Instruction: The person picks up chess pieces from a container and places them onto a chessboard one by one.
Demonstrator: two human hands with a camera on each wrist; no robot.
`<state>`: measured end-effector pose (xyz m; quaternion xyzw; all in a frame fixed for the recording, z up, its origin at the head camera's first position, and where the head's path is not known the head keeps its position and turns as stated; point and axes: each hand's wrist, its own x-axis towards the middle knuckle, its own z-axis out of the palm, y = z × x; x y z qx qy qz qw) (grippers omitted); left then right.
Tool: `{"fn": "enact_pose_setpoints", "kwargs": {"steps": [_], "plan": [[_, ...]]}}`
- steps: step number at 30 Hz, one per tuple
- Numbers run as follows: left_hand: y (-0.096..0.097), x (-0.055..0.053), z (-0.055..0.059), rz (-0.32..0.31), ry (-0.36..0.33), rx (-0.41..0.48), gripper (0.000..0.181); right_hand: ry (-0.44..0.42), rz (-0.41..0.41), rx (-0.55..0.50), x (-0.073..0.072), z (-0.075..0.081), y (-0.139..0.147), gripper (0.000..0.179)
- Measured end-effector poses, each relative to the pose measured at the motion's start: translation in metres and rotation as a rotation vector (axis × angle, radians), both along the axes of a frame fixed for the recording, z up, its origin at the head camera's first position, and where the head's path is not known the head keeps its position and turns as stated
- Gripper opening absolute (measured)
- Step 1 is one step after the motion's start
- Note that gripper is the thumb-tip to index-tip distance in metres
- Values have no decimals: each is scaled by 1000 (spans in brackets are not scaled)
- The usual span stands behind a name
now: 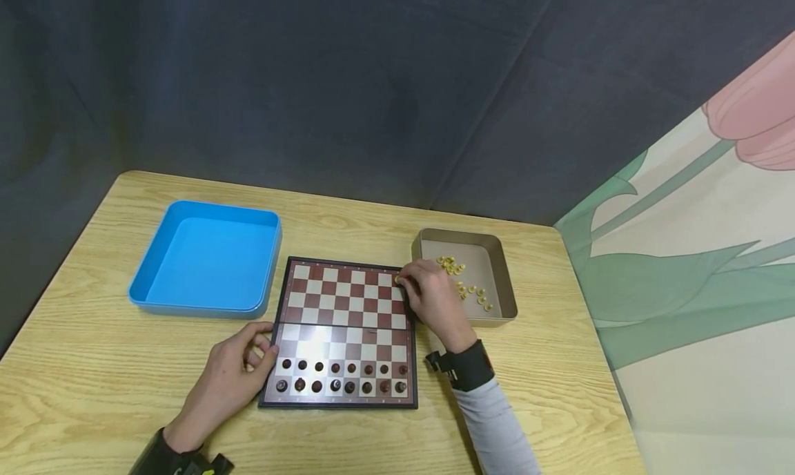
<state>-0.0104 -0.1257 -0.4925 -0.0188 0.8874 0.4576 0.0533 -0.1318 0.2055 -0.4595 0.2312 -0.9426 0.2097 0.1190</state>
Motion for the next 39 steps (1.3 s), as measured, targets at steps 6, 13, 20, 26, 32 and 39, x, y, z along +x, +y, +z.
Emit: {"fn": "enact_pose_setpoints", "kwargs": {"steps": [6,13,20,26,32,39], "plan": [[0,0,0,-2,1,-4,40,-12,-7,6,0,-1,0,7],[0,0,1,1,10,-10,40,-13,-3,6,0,1,-1,6],[0,0,-1,6,14,-14,40,-9,-1,11,0,3,-1,7],[0,0,0,10,-8,-12,40,88,1,-15,-3,11,9,9],[0,1,-1,10,3,-9,40,112,-27,-81,-8,23,34,10],[-1,0,-1,2,10,-5,41,52,-130,-54,-9,31,65,11]]}}
